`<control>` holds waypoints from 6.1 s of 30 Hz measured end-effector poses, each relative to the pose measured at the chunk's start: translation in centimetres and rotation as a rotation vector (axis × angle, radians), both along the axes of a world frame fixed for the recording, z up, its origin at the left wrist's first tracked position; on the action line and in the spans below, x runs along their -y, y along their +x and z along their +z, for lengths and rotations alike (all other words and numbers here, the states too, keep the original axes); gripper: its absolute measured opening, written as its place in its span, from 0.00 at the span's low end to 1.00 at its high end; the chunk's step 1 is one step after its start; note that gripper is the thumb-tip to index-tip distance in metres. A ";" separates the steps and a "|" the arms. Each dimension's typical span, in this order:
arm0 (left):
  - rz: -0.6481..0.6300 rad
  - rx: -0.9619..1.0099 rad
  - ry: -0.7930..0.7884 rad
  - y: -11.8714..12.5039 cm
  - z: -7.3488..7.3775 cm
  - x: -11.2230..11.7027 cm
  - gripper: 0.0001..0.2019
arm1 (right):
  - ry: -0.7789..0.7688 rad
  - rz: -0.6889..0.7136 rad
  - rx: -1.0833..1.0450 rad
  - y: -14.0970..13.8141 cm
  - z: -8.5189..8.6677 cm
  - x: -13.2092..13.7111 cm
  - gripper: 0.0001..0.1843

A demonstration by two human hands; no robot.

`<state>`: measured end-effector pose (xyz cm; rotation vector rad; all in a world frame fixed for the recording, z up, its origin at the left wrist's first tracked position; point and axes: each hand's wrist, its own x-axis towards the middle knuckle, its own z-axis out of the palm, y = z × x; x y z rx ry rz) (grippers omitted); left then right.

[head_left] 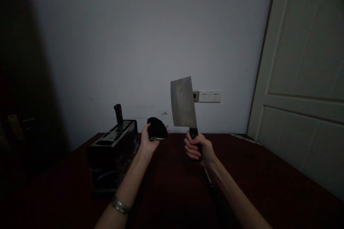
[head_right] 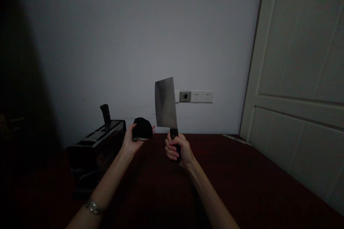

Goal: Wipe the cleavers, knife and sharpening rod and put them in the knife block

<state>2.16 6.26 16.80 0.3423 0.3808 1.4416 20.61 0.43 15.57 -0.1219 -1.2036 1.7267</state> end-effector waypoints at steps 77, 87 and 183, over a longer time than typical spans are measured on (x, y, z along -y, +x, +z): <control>0.763 -1.423 1.418 3.4 -1.1 2.2 0.14 | -0.423 -0.066 -0.117 -1.3 -0.9 -0.7 0.19; 0.764 -1.314 1.462 2.9 -1.0 2.2 0.14 | -0.406 0.021 -0.179 -1.6 -1.3 -1.0 0.13; 0.566 -2.087 1.406 3.4 1.7 5.1 0.11 | -0.298 -0.122 0.093 -4.5 -3.6 0.0 0.16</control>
